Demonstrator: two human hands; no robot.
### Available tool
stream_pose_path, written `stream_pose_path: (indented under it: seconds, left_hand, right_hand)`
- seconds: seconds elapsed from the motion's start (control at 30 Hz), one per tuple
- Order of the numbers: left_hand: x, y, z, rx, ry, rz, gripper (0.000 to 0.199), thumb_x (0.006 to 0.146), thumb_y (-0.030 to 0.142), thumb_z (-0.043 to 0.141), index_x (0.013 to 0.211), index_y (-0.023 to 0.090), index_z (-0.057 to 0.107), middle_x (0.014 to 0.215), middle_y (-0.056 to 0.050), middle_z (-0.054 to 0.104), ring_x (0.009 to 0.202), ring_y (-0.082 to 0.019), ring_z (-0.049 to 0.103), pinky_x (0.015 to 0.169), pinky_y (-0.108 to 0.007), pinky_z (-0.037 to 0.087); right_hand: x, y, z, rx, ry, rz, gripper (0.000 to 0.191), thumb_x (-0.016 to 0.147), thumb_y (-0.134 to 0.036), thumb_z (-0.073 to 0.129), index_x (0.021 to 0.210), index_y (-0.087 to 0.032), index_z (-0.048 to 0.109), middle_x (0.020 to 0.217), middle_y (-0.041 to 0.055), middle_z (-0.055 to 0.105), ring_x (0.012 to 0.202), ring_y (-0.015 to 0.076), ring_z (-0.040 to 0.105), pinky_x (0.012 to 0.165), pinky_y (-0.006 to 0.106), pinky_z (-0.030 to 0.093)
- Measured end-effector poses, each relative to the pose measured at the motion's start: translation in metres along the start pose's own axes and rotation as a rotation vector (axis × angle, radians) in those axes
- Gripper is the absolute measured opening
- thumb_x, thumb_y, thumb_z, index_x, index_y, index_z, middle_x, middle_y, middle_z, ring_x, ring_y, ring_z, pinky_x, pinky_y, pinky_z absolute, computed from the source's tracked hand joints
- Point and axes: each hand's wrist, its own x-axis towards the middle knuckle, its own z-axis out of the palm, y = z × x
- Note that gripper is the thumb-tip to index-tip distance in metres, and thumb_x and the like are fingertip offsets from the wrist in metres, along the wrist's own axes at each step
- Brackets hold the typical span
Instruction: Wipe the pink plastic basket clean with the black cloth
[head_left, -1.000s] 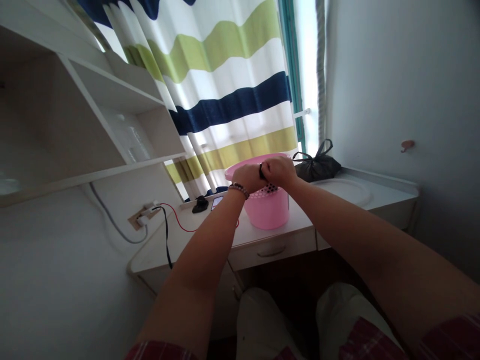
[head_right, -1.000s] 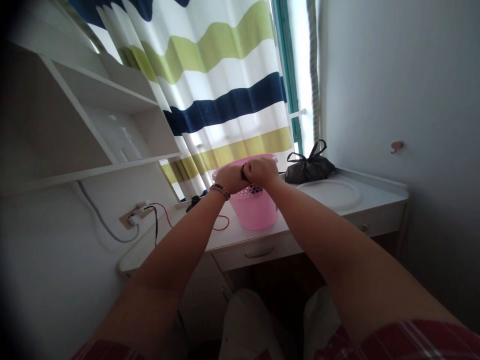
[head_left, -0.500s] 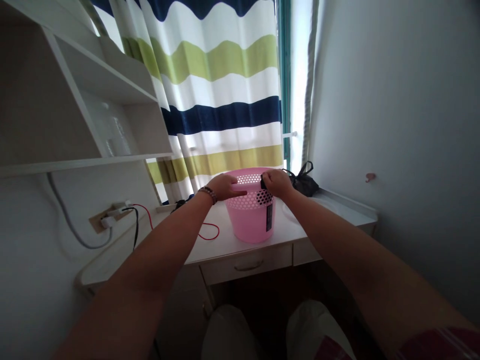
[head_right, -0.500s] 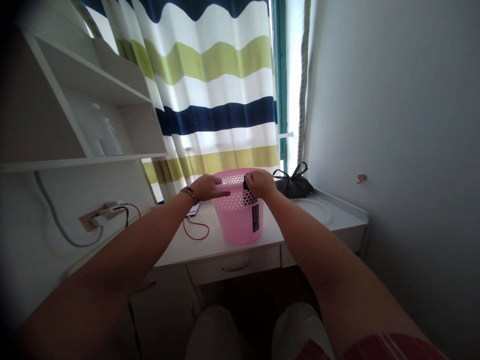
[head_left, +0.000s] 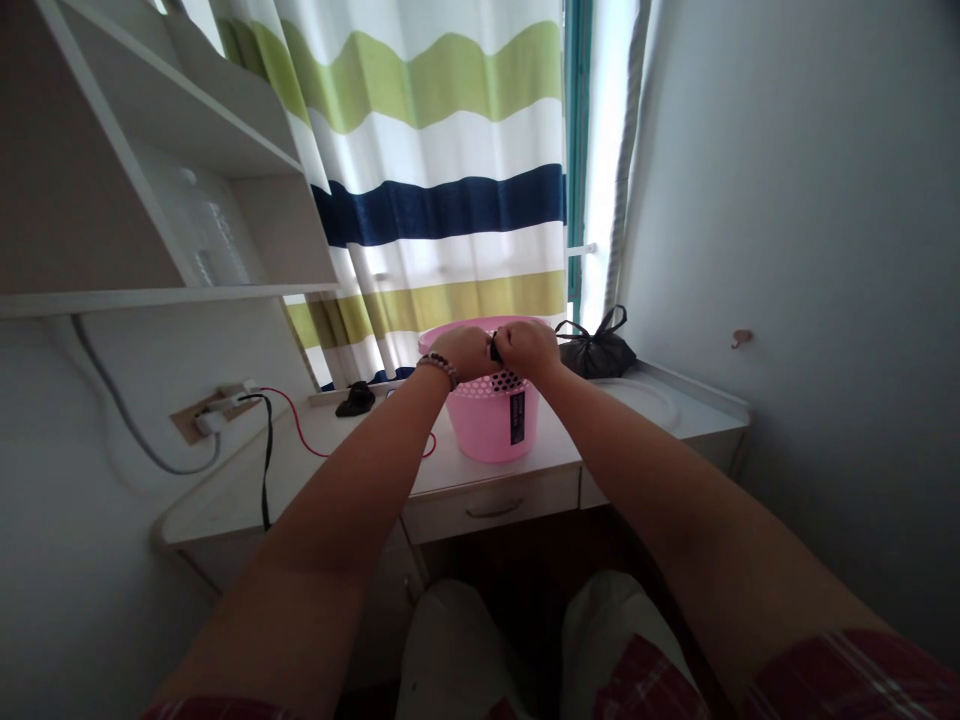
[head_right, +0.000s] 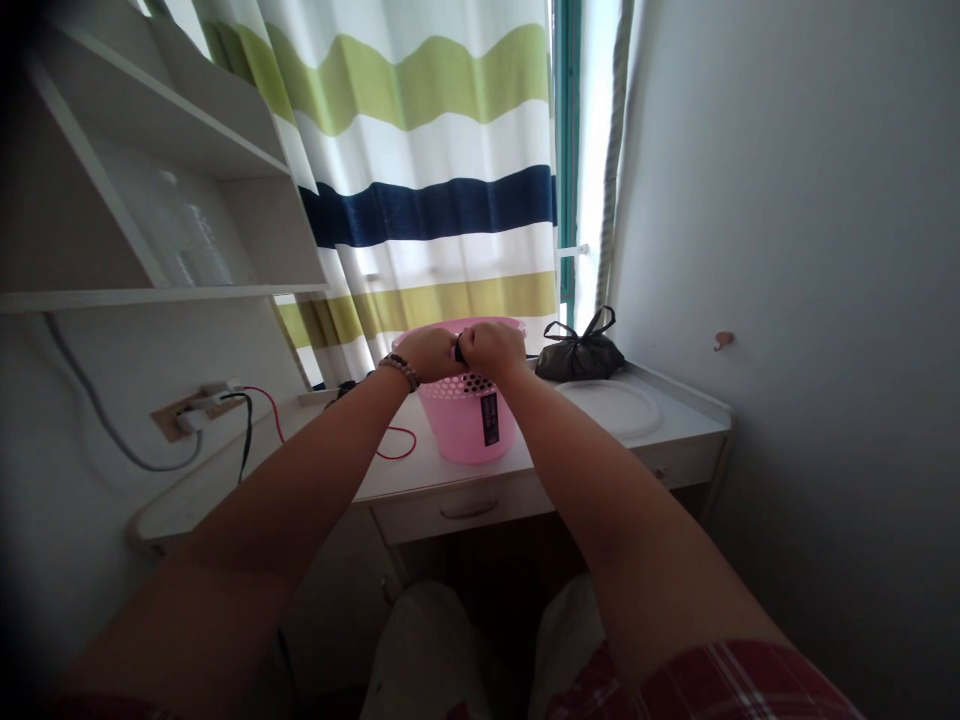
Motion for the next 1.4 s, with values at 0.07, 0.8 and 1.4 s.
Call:
stream_pose_path:
  seconds: [0.07,0.8,1.4]
  left_hand:
    - [-0.001,-0.002,0.002,-0.002,0.014,-0.026,0.048,0.07,0.057,0.047,0.078,0.015,0.068,0.076,-0.012,0.065,0.069,-0.023,0.059,0.056,-0.029,0.037]
    - [-0.002,-0.006,0.013,-0.038,0.084,-0.089,0.041,0.068,0.051,0.047,0.081,0.018,0.069,0.077,-0.011,0.065,0.071,-0.024,0.058,0.059,-0.031,0.039]
    - [0.006,-0.012,0.006,-0.109,-0.073,-0.053,0.056,0.065,0.067,0.045,0.082,0.018,0.068,0.075,-0.008,0.065,0.064,-0.02,0.057,0.058,-0.028,0.039]
  right_hand:
    - [0.0,0.0,0.001,-0.004,0.001,0.002,0.048,0.088,-0.036,0.028,0.074,-0.014,0.068,0.077,0.0117,0.065,0.072,0.0187,0.054,0.064,0.028,0.03]
    - [0.001,0.0,0.007,0.007,0.012,0.017,0.049,0.088,-0.037,0.027,0.074,-0.014,0.068,0.077,0.0122,0.065,0.071,0.019,0.053,0.065,0.029,0.03]
    - [0.037,0.017,-0.003,-0.068,-0.482,-0.09,0.051,0.089,-0.046,0.024,0.096,-0.014,0.064,0.099,0.0151,0.062,0.087,0.024,0.057,0.07,0.03,0.039]
